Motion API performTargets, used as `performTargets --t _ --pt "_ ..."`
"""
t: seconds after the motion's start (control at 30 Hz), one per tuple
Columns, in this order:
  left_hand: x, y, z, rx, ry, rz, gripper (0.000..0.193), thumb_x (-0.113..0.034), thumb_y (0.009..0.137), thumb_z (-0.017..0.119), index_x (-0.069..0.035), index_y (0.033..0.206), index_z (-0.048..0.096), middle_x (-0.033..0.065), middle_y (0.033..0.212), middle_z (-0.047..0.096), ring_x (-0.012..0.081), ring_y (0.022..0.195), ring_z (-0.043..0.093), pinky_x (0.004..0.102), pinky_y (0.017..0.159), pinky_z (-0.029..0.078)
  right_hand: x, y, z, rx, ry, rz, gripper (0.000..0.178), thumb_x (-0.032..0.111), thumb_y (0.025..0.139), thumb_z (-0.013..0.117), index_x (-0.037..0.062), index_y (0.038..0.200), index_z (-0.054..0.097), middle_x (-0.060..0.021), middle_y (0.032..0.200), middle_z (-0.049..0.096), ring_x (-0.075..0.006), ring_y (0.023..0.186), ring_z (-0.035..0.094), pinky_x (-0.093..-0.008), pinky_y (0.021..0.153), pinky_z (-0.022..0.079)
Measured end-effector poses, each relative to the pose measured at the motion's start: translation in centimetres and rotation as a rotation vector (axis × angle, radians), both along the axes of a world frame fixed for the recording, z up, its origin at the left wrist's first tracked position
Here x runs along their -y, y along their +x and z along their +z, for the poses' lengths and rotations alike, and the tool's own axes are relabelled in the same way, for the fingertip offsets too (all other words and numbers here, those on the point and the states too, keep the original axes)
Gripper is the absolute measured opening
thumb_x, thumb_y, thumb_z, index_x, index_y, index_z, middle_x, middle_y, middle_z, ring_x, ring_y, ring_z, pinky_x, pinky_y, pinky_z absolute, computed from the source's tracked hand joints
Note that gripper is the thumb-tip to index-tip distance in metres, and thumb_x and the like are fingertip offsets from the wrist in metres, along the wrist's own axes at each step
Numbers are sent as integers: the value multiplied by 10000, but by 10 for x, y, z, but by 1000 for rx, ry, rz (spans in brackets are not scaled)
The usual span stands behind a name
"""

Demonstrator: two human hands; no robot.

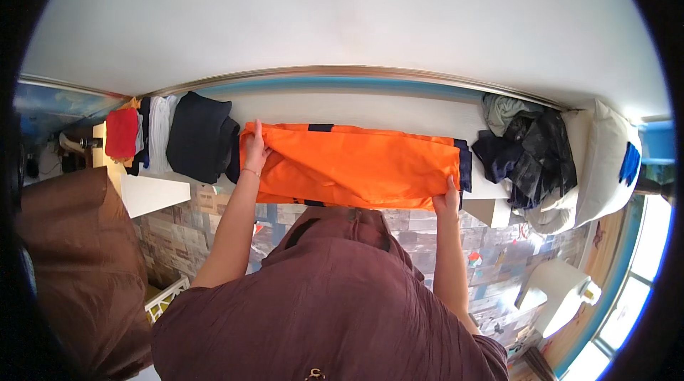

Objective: The person folds an orange shirt, a light green patterned shirt, and a pair of dark pants on a white countertop. Each item is smoothed and folded into a compact rectangle and placed in a stack.

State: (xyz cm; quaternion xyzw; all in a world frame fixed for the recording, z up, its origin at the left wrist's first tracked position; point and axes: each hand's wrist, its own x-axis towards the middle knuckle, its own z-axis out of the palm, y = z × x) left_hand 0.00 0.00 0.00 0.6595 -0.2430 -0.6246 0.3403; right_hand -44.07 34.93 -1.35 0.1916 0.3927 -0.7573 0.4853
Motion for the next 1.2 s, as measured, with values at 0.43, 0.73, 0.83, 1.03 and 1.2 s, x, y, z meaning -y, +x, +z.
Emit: performTargets --t 0.43,0.73,0.83,1.03,1.2 --pt "-30 -10 -21 104 -93 78 493 -556 979 569 -63 985 579 43 856 663 172 722 689 310 560 569 6 -14 -26 -32 298 -132 344 207 1050 515 108 1379 523 -136 1393 558 -365 1260 552 -600 1058 450" --pt "-80 -23 -30 159 -411 4 462 -442 980 633 17 1029 617 69 958 640 147 899 608 261 704 509 13 -21 -40 30 186 -64 393 269 1043 531 71 1382 522 -143 1436 537 -358 1307 523 -600 1083 420" --pt "-96 -42 3 352 -659 139 356 -312 997 643 35 1056 590 88 1021 651 158 967 623 275 785 531 3 -24 -53 46 145 -45 412 296 1044 530 56 1379 523 -131 1423 552 -350 1300 531 -580 1084 426" --pt "-154 -45 74 414 -520 -638 203 -202 975 661 -5 930 655 72 840 693 160 821 715 275 659 527 6 -7 -7 -745 640 383 593 138 843 656 -52 1384 505 -131 1090 641 -254 931 630 -374 835 509" --pt "-197 -90 31 93 -906 -1347 397 -262 926 670 7 1218 653 187 904 689 291 848 696 404 754 540 26 -18 53 -1076 923 799 462 37 724 642 -39 1180 636 -52 854 631 -145 695 573 -300 623 478"
